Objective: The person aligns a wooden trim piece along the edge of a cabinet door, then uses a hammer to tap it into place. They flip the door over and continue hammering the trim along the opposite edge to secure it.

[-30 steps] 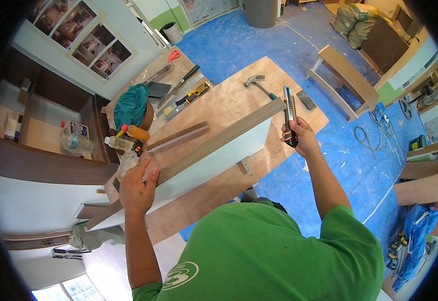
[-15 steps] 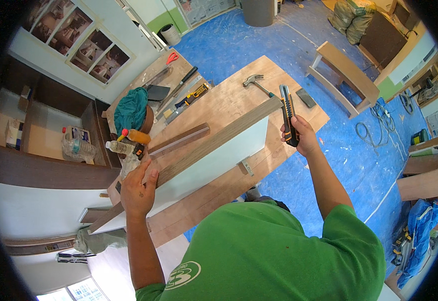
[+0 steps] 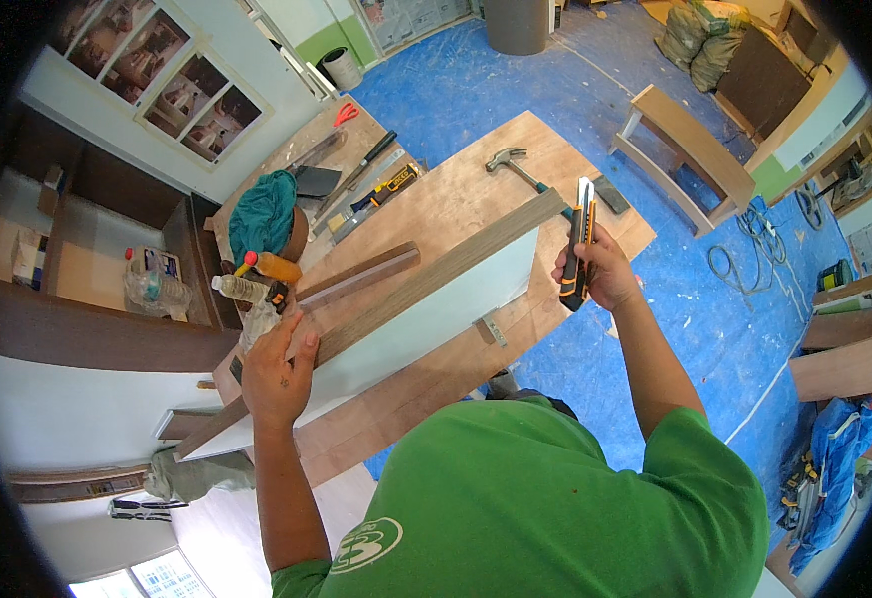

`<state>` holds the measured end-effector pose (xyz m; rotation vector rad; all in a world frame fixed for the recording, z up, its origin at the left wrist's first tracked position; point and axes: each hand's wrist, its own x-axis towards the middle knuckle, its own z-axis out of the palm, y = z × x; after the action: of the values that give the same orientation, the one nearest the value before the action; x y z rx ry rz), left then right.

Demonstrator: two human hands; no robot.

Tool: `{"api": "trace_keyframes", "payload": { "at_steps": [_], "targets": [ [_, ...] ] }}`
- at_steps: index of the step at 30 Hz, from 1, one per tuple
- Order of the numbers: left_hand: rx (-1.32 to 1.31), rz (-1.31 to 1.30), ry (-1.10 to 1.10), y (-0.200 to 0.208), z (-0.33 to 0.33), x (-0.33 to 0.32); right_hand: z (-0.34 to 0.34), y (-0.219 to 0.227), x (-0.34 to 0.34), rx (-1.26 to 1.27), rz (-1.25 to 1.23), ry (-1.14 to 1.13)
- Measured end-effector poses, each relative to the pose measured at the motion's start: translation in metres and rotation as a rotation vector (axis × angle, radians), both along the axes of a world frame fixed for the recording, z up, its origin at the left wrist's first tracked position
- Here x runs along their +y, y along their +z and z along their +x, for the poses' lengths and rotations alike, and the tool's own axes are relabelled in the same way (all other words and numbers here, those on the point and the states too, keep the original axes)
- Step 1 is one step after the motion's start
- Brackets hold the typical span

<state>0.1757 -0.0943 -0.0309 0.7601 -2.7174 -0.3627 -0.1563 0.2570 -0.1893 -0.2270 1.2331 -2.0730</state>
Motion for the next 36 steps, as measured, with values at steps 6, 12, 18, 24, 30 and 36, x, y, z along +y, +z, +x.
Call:
{"api": "trace_keyframes", "payload": {
  "at_steps": [6,12,18,24,30,36],
  "targets": [
    [-0.004,-0.013,0.008,-0.002,0.004,0.001,0.006,0.021,-0.001,-0.049,0.011,-0.022],
    [-0.018,-0.023,0.016,0.000,0.009,0.009,-0.011,-0.003,-0.015,0.029,0.388,-0.071],
    [-0.004,-0.052,0.011,0.000,0.016,0.012,-0.063,-0.076,-0.043,0.491,0.859,0.155],
    [0.025,-0.058,0.009,-0.004,0.012,0.013,-0.120,-0.127,-0.104,0.845,0.925,0.284],
    [0.038,-0.086,0.031,-0.003,0.017,0.018,-0.104,-0.086,-0.172,1.228,0.905,0.549],
    [0.015,-0.090,0.032,-0.001,0.014,0.017,-0.109,-0.106,-0.222,1.449,0.811,0.606]
  ]
}}
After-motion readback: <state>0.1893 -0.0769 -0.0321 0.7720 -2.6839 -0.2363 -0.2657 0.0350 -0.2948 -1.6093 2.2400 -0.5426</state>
